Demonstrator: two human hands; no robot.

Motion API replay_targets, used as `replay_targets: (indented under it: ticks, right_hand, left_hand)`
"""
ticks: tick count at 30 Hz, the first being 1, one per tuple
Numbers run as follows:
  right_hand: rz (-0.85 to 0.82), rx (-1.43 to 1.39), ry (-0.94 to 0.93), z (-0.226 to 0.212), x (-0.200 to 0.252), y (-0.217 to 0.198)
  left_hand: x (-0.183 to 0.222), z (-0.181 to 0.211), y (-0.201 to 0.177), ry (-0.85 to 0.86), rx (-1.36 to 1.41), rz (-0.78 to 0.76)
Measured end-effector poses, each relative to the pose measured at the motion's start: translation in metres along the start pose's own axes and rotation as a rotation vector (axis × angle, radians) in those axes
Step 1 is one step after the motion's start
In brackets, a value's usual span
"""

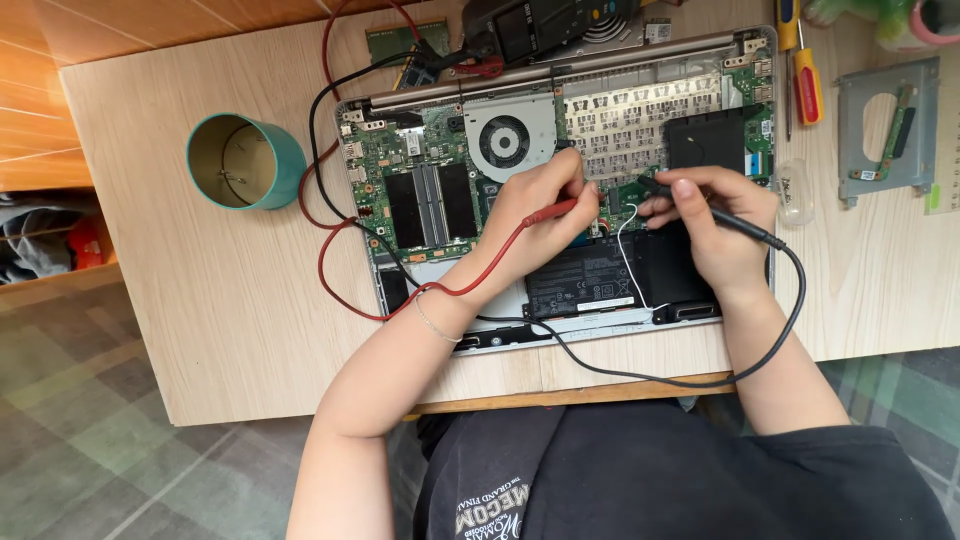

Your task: Using a multimeter to test components on a laptop motherboard.

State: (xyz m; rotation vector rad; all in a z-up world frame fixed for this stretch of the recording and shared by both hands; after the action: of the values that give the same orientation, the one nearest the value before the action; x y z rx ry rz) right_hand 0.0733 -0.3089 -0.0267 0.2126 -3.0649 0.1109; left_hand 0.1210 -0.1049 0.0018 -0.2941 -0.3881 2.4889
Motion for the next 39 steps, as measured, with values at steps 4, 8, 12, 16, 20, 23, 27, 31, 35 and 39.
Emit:
replay_targets:
  ticks: [4,8,12,16,20,23,27,31,35,39]
  right_hand:
    - [-0.008,0.048,0.026,-0.001,-0.004,0.002]
    - [0.021,0.057,0.092,0.001,-0.006,0.004]
    - [0.055,0.046,0.047,0.009,-0.002,0.002]
    - [0.035,0.031,0.006,0.009,0.0,0.002]
    - [0.026,0.069,0.017,0.0,0.001,0.013]
    - [0.04,0.27,-0.006,-0.012,0.006,0.018]
    - [0.06,0.774,-0.291,-0.052,0.016,0.041]
    - [0.058,0.858,-0.344,-0.053,0.019,0.053]
    - [0.053,0.902,-0.382,-0.053,0.02,0.057]
    - [0.047,0.982,-0.444,-0.056,0.023,0.067]
  left_hand:
    - [0.0,-0.001,0.0,-0.018,0.01,-0.016]
    - [0.0,-0.001,0.001,-0.018,0.001,-0.02]
    - [-0.001,0.002,0.0,-0.011,-0.014,-0.005]
    - [-0.001,0.001,0.0,-0.024,-0.033,0.012]
    - [-0.003,-0.001,0.0,-0.035,-0.018,0.016]
    - [-0.002,-0.001,0.0,-0.029,-0.003,0.021]
    - [-0.002,0.0,-0.001,-0.01,0.002,0.035]
    - [-0.002,0.001,-0.002,-0.013,0.011,0.031]
    - [-0.003,0.0,-0.002,-0.005,0.012,0.038]
    - [-0.002,-0.002,-0.001,-0.014,0.011,0.038]
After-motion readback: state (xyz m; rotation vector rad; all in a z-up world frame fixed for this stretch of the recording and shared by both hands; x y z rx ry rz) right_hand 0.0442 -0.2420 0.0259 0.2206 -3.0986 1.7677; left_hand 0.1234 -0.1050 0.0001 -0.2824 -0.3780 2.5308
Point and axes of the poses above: each hand's wrist, its own x-axis away from the middle knuckle, its own y-axis out of the palm, z = x × y, the point moved 9 cm from there along -x, towards the middle knuckle, and after that the axes turned 12 degrees about -z, right-handed, at the moved point
